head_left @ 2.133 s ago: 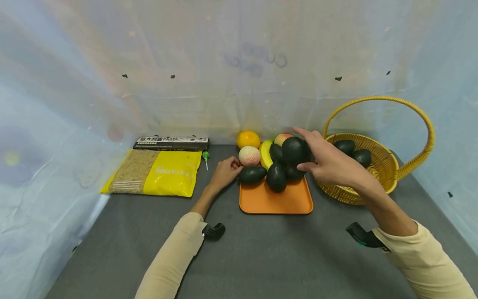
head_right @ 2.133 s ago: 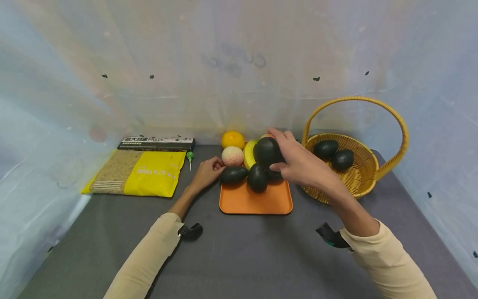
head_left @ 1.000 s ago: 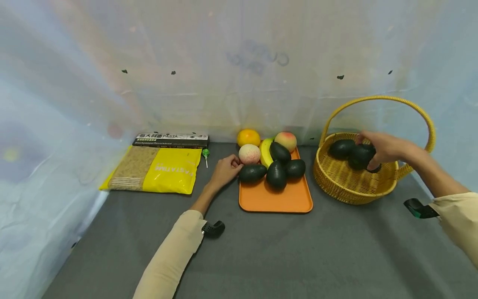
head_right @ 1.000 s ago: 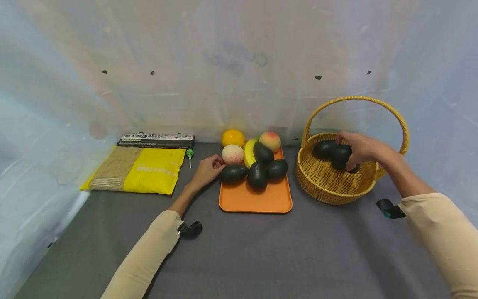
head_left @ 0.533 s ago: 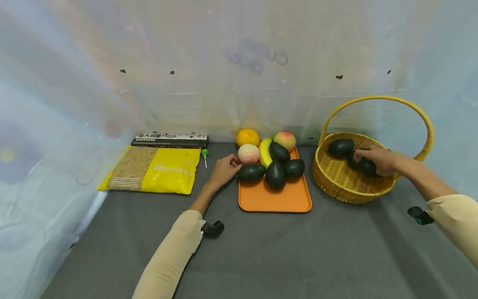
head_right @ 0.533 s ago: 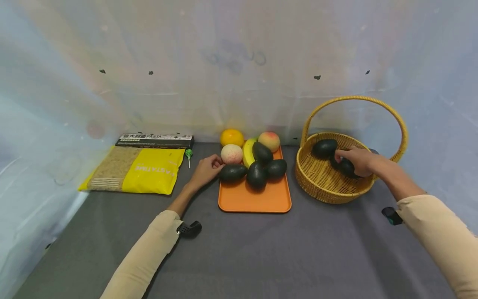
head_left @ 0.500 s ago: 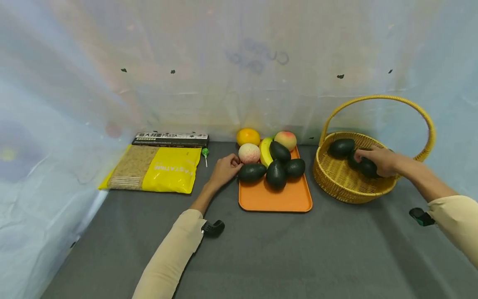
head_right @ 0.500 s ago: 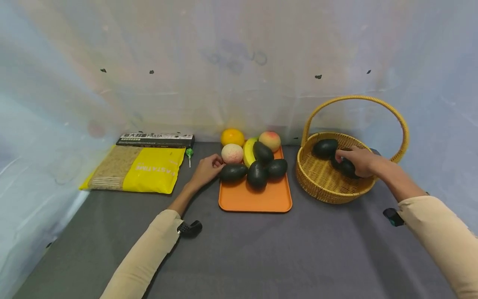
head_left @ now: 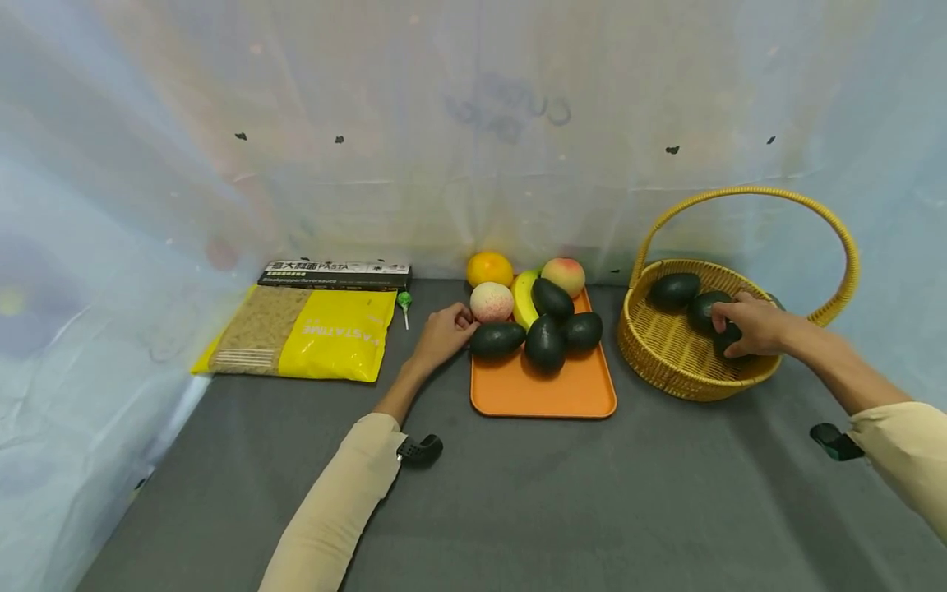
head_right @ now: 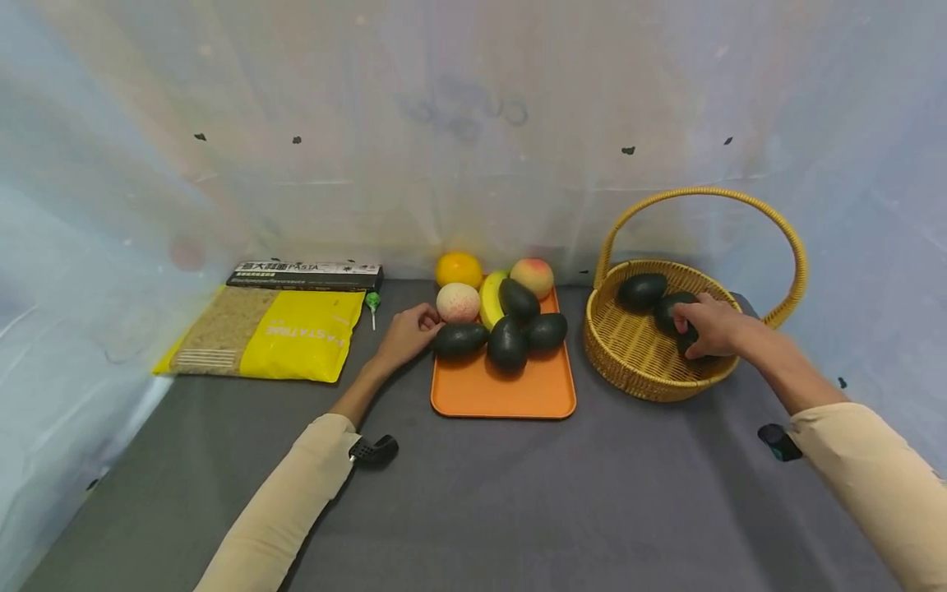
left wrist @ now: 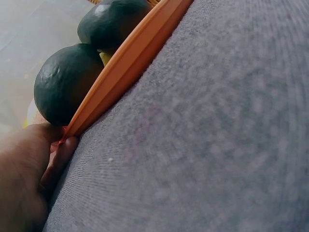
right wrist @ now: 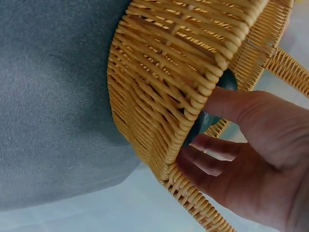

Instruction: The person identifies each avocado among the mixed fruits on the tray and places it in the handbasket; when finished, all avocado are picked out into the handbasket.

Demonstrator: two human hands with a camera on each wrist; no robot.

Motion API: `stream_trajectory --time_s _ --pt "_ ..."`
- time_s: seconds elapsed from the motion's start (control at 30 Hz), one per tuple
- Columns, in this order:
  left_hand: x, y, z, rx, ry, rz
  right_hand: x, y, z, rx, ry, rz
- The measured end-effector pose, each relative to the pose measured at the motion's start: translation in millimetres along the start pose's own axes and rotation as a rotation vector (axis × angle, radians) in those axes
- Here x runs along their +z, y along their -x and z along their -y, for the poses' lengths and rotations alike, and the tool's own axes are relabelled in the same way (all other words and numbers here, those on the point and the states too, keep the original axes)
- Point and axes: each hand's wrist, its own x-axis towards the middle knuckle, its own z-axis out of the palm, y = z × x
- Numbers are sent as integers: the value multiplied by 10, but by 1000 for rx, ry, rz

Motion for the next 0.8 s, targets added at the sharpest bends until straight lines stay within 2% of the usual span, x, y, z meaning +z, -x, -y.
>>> stream_trajectory --time_s 0.2,0.5,0.8 --pt "3 23 4 -15 -6 7 32 -26 2 9 1 6" --pt "-10 20 14 9 4 -7 -29 -63 82 -9 10 12" --pt "7 12 26 10 1 -3 -37 -81 115 7 -2 21"
